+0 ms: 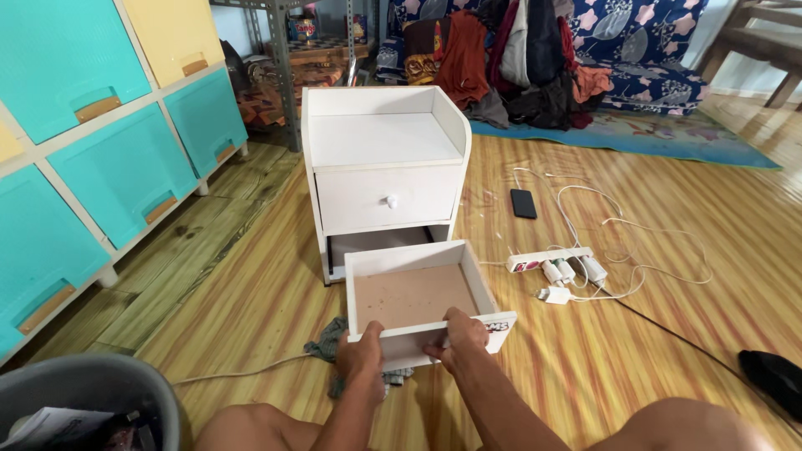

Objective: The person assembles a white two-drawer cabinet by inserting drawer slides, wiping surfaces with a cloth, and installing drawer fronts with knobs. They then place items from a basin into the lower drawer.

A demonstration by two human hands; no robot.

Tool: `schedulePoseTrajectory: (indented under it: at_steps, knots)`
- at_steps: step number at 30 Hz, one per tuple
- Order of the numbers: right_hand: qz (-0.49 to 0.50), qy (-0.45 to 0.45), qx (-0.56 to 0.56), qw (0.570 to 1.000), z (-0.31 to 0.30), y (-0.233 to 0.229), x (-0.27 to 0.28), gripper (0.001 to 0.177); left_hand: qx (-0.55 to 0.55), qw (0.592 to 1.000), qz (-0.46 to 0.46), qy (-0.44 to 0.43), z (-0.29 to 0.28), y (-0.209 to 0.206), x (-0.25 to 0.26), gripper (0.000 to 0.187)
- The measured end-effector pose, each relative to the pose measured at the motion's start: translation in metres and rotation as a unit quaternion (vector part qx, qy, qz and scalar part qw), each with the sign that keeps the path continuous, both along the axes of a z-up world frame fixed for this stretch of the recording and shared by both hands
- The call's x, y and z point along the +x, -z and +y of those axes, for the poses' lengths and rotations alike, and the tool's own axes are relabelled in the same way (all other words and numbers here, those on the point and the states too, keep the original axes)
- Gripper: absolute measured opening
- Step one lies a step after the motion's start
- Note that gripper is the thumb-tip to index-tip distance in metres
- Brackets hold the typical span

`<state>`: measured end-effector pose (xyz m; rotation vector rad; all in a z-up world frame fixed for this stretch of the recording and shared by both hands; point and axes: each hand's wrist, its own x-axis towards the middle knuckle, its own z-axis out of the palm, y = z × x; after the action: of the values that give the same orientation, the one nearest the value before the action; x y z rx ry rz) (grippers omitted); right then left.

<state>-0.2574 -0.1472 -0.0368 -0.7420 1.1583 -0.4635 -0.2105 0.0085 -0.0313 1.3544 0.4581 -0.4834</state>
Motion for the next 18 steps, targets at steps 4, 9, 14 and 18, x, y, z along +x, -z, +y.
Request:
schedulePoseTrajectory:
  at_steps: [4, 9, 14, 18]
  knots:
    - [0.006, -0.02, 0.001, 1.0, 0.006, 0.0, 0.011, 0.043, 0.038, 0.999, 0.007, -0.006, 0.007, 0.002, 0.009, 0.041]
    - [0.008, -0.043, -0.014, 0.999, 0.008, -0.006, 0.023, 0.042, 0.066, 0.997, 0.006, -0.027, 0.008, 0.003, 0.02, 0.042]
    - [0.025, -0.041, -0.017, 0.999, 0.01, -0.012, 0.036, 0.045, 0.061, 0.998, 0.002, -0.033, 0.008, 0.005, 0.035, 0.047]
    - [0.016, -0.046, -0.013, 0.999, 0.014, -0.01, 0.036, 0.045, 0.076, 0.997, -0.015, -0.012, 0.013, 0.002, 0.038, 0.046]
